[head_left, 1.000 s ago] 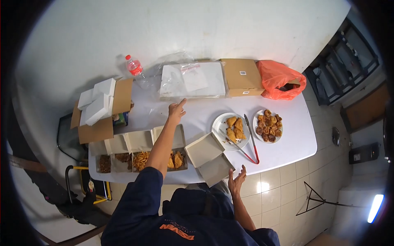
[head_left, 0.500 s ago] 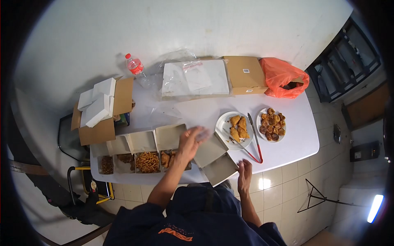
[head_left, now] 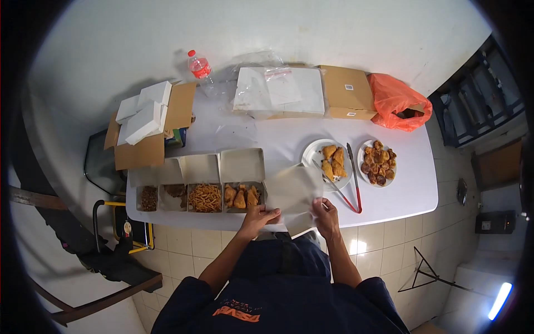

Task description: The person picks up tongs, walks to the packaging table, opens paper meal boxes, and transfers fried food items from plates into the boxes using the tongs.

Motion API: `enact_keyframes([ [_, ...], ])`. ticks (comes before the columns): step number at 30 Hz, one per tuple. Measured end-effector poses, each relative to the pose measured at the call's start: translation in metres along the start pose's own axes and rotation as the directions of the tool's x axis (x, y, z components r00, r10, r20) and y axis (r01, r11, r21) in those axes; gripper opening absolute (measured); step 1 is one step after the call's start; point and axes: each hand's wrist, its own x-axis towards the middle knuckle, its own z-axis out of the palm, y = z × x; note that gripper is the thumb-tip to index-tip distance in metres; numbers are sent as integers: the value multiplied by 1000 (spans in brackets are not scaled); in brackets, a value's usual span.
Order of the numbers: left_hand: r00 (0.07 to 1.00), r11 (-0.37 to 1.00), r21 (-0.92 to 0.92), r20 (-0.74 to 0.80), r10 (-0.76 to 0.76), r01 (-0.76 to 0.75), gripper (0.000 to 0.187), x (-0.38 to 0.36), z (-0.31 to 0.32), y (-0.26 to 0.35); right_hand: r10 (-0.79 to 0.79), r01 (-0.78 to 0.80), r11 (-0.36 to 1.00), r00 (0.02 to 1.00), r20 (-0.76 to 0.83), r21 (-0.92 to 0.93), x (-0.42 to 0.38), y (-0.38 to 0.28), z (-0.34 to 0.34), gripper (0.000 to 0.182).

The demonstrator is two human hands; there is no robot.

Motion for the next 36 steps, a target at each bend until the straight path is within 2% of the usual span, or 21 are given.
enact_keyframes([
  [2, 991, 982, 137, -21, -131, 133, 36, -4, -5, -3, -70, 36, 934, 994, -82, -356, -8, 6, -11, 34],
  [3, 991, 991, 17, -8, -131, 131, 39, -6, -3, -10, -89, 45, 902, 993, -82, -429, -13, 7, -14, 39],
  [6, 1000, 990, 144, 4, -12, 12, 32, -3, -6, -31, -132, 55, 772, 988, -75, -634, -19, 9, -23, 55],
  [7, 998, 964, 262, -12, -55, 56, 29, -2, -8, -45, -168, 43, 704, 980, -107, -709, -23, 4, -23, 54],
  [10, 985, 931, 351, 98, -142, 99, 29, -2, -8, -61, -298, 171, 695, 953, -63, -698, -18, 11, -35, 51],
  [11, 977, 934, 335, 122, -176, 126, 33, -5, -5, -64, -421, 283, 557, 907, 28, -781, -8, 20, -46, 50],
  [14, 934, 894, 402, 201, -296, 197, 39, -1, -5, -78, -424, 296, 414, 899, 105, -861, -9, -1, -36, 51],
  [15, 925, 807, 573, 213, -315, 143, 41, -1, -4, -77, -404, 315, 356, 901, 160, -880, -7, -6, -38, 51],
  [17, 907, 546, 837, 226, -356, 6, 45, 2, -4, -70, -445, 339, 207, 868, 220, -918, -2, -8, -41, 52],
  [18, 935, 506, 862, 176, -308, 5, 44, -2, -2, -65, -461, 346, 130, 851, 252, -929, -1, -8, -42, 52],
  [19, 958, 464, 886, 127, -255, 6, 42, -7, 2, -55, -358, 273, 210, 915, 186, -939, -2, -15, -40, 52],
  [20, 977, 420, 907, 81, -199, 11, 40, -11, 5, -47, -432, 324, 115, 868, 247, -939, -1, -13, -43, 52],
  [22, 980, 403, 898, 125, 155, -178, 31, -12, 13, -37, -550, 392, -87, 747, 372, -916, 0, -11, -49, 52],
  [23, 935, 372, 889, 145, 325, -267, 26, -12, 19, -35, -557, 391, -80, 745, 367, -917, 0, -9, -52, 51],
  [26, 805, 341, 803, 264, 532, -488, 14, -4, 47, -32, -580, 378, -32, 747, 325, -925, -1, -9, -52, 49],
  [27, 829, 285, 809, 385, 405, -515, 16, 1, 53, -29, -591, 365, 2, 752, 293, -931, 1, -5, -54, 47],
  [30, 577, -188, 715, 668, 470, -674, 29, 33, 63, -43, -562, 290, 145, 811, 162, -946, 1, 0, -58, 44],
  [31, 556, -314, 665, 743, 373, -678, 50, 47, 59, -52, -538, 251, 195, 836, 111, -948, 0, 0, -61, 43],
  [34, 629, -188, 677, 733, 260, -711, 66, 62, 61, -70, -538, 305, 221, 831, 145, -926, 3, -1, -72, 42],
  [36, 710, -106, 735, 675, 202, -670, 72, 56, 66, -76, -548, 345, 227, 818, 174, -911, 10, 0, -73, 38],
])
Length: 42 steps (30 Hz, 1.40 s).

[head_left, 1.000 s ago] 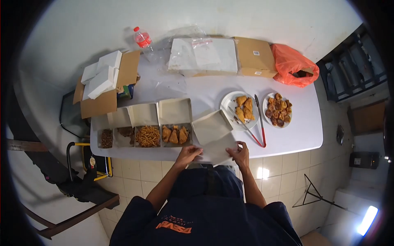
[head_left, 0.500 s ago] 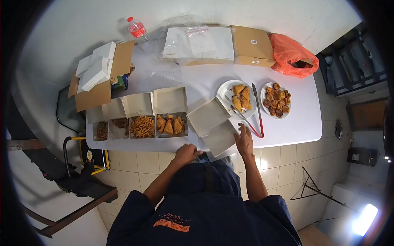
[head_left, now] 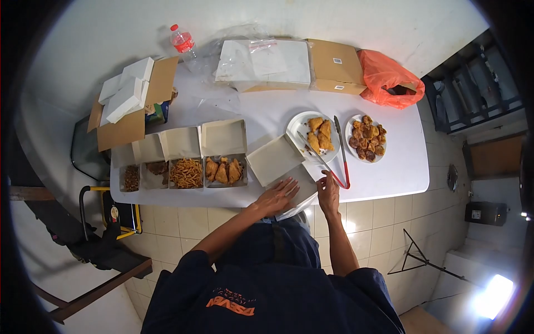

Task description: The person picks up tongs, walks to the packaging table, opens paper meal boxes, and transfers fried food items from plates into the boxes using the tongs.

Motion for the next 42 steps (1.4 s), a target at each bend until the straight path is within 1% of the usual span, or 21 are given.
enact_keyframes([
  [1, 998, 999, -29, 41, -44, 45, 75, -3, 1, 6, 7, -7, 1000, 1000, 6, 12, 2, -1, 2, 37],
  [4, 985, 984, 55, 30, -172, 170, 81, -7, 8, 26, 11, -11, 999, 1000, 16, 47, 11, 0, 11, 37],
  [7, 968, 963, 103, -54, -245, 249, 83, -4, 21, 38, 26, -28, 999, 999, 46, 43, 21, 3, 19, 37],
  [10, 953, 960, 81, -167, -253, 269, 75, -2, 21, 49, 5, -6, 1000, 998, 56, 7, 20, 1, 18, 38],
  [13, 913, 983, -67, -365, -184, 171, 63, -3, 5, 46, -13, 12, 1000, 998, 69, 15, 19, -2, 15, 37],
  [14, 865, 954, -209, -414, -284, 213, 58, -8, -2, 46, -10, 9, 1000, 997, 73, 14, 17, -2, 14, 36],
  [16, 745, 839, -482, -456, -487, 254, 49, -28, -15, 38, -11, 8, 1000, 997, 80, 30, 14, -3, 10, 36],
  [17, 681, 700, -635, -354, -640, 327, 48, -39, -3, 24, -15, 11, 999, 996, 84, 48, 13, -3, 9, 36],
  [19, 515, 325, -847, -72, -854, 421, 48, -58, 38, -5, -10, 3, 997, 995, 96, 73, 8, -4, 8, 36],
  [21, 472, 16, -888, 228, -852, 459, 52, -63, 30, -4, 4, -14, 996, 994, 113, 88, 4, -2, 10, 37],
  [22, 448, -137, -871, 371, -813, 471, 55, -64, 25, -5, 28, -41, 994, 991, 133, 102, 4, 1, 13, 36],
  [23, 499, -109, -870, 374, -782, 481, 58, -65, 34, -9, 54, -72, 991, 986, 155, 112, 3, 5, 16, 36],
  [26, 581, -280, -911, 409, -704, 302, 69, -59, 33, -4, 130, -161, 977, 971, 201, 142, 0, 9, 17, 36],
  [30, 650, -290, -942, 328, -685, 170, 66, -64, 41, -8, 192, -223, 969, 950, 246, 103, 5, 19, 18, 40],
  [32, 682, -301, -944, 309, -663, 135, 63, -68, 48, -12, 233, -279, 950, 934, 271, 143, 8, 22, 21, 43],
  [33, 655, -396, -912, 366, -662, 109, 62, -67, 43, -12, 255, -308, 937, 924, 284, 162, 8, 24, 21, 44],
  [35, 603, -568, -822, 475, -641, 44, 60, -62, 30, -16, 241, -298, 938, 928, 285, 178, 9, 25, 23, 45],
  [38, 468, -591, -807, 521, -714, -2, 54, -51, -2, -5, 248, -317, 929, 917, 313, 193, 17, 23, 26, 46],
  [39, 488, -444, -895, 406, -773, 41, 52, -51, 5, -6, 261, -336, 921, 908, 329, 196, 16, 21, 27, 46],
  [41, 545, -111, -986, 160, -823, 121, 48, -51, 35, -19, 213, -290, 936, 918, 335, 198, 18, 23, 33, 46],
  [42, 502, -51, -980, 142, -853, 191, 48, -51, 40, -23, 188, -264, 944, 923, 335, 198, 20, 23, 34, 46],
])
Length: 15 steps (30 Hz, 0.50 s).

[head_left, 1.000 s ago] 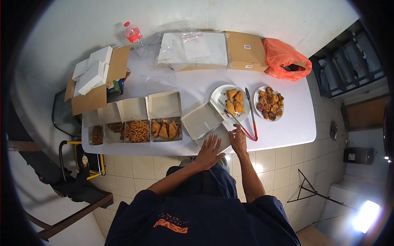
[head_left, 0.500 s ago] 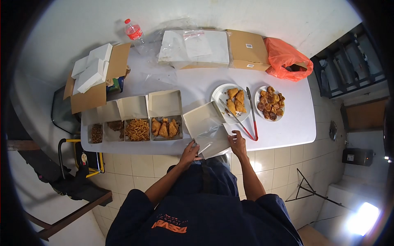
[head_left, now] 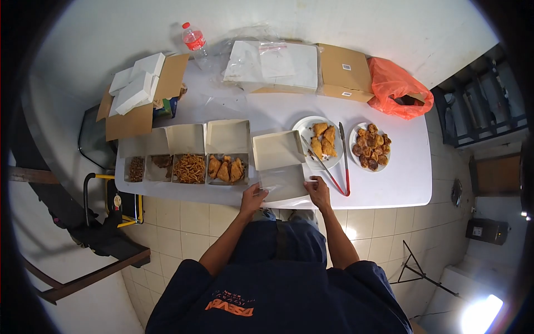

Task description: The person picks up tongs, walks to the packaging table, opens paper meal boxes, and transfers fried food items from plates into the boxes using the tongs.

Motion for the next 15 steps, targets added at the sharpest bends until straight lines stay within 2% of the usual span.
enact_keyframes([
  [2, 994, 984, 178, -105, 40, -21, 48, 9, -1, -9, -13, 13, 1000, 1000, 4, 12, 3, -1, 2, 46],
  [5, 956, 951, 301, -255, 144, -63, 50, 6, 10, -9, -3, 3, 1000, 1000, -20, 2, 3, -7, 0, 44],
  [6, 945, 942, 324, -275, 179, -84, 50, 5, 11, -12, -103, 91, 992, 985, -139, -93, 3, -5, -4, 43],
  [8, 918, 922, 369, -313, 244, -120, 50, 4, 14, -19, -323, 222, 926, 886, -334, -306, 3, 1, -18, 43],
  [10, 926, 949, 302, -328, 189, -87, 50, 0, 17, -16, -357, 136, 866, 842, -405, -482, -3, -12, -46, 49],
  [11, 929, 961, 269, -332, 162, -71, 50, -3, 19, -14, -359, 94, 849, 825, -437, -520, -3, -14, -55, 62],
  [12, 932, 965, 254, -331, 151, -66, 50, -3, 18, -15, -275, 12, 839, 872, -406, -543, -4, -15, -64, 84],
  [14, 936, 973, 223, -327, 129, -56, 50, -3, 15, -19, -217, -13, 834, 912, -349, -552, 9, 3, -73, 106],
  [15, 941, 974, 218, -315, 125, -56, 52, -3, 15, -18, -166, -23, 857, 933, -319, -515, 14, 6, -75, 110],
])
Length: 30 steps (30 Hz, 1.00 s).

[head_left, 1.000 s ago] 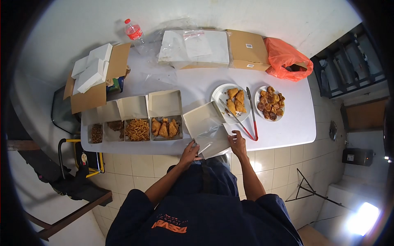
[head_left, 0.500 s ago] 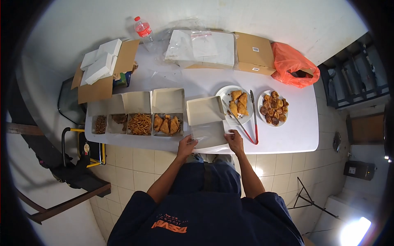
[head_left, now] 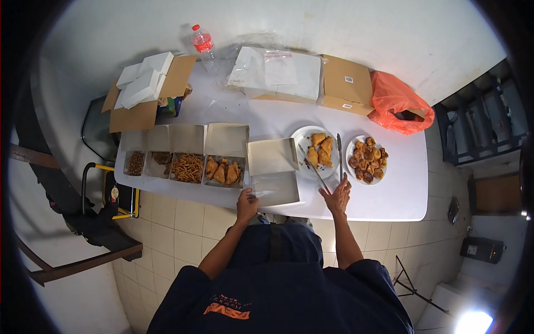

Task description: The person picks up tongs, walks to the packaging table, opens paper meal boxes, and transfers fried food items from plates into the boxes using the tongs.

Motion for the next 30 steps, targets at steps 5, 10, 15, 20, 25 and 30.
enact_keyframes([
  [5, 997, 999, -25, 78, 27, -25, 64, -6, -7, -7, 19, -29, 994, 995, 97, 107, 13, 22, 20, 118],
  [10, 995, 999, -10, 98, 33, -32, 67, -10, -11, -1, -99, 90, 982, 994, 46, 168, 4, 37, 7, 101],
  [15, 967, 964, 150, 159, 197, -221, 70, -18, -26, 25, -123, 117, 989, 991, 58, 90, -5, 54, -62, 77],
  [20, 783, 713, 327, 290, 550, -621, 78, -26, -39, 42, -77, 90, 994, 981, 181, -68, -10, 73, -125, 68],
  [25, 677, 481, 482, 449, 583, -733, 64, -34, -49, 70, -18, 64, 987, 955, 297, -147, 3, 56, -132, 61],
  [30, 425, 201, 405, 596, 681, -892, 36, -21, -49, 66, -5, 86, 973, 934, 356, -213, 18, 41, -118, 56],
])
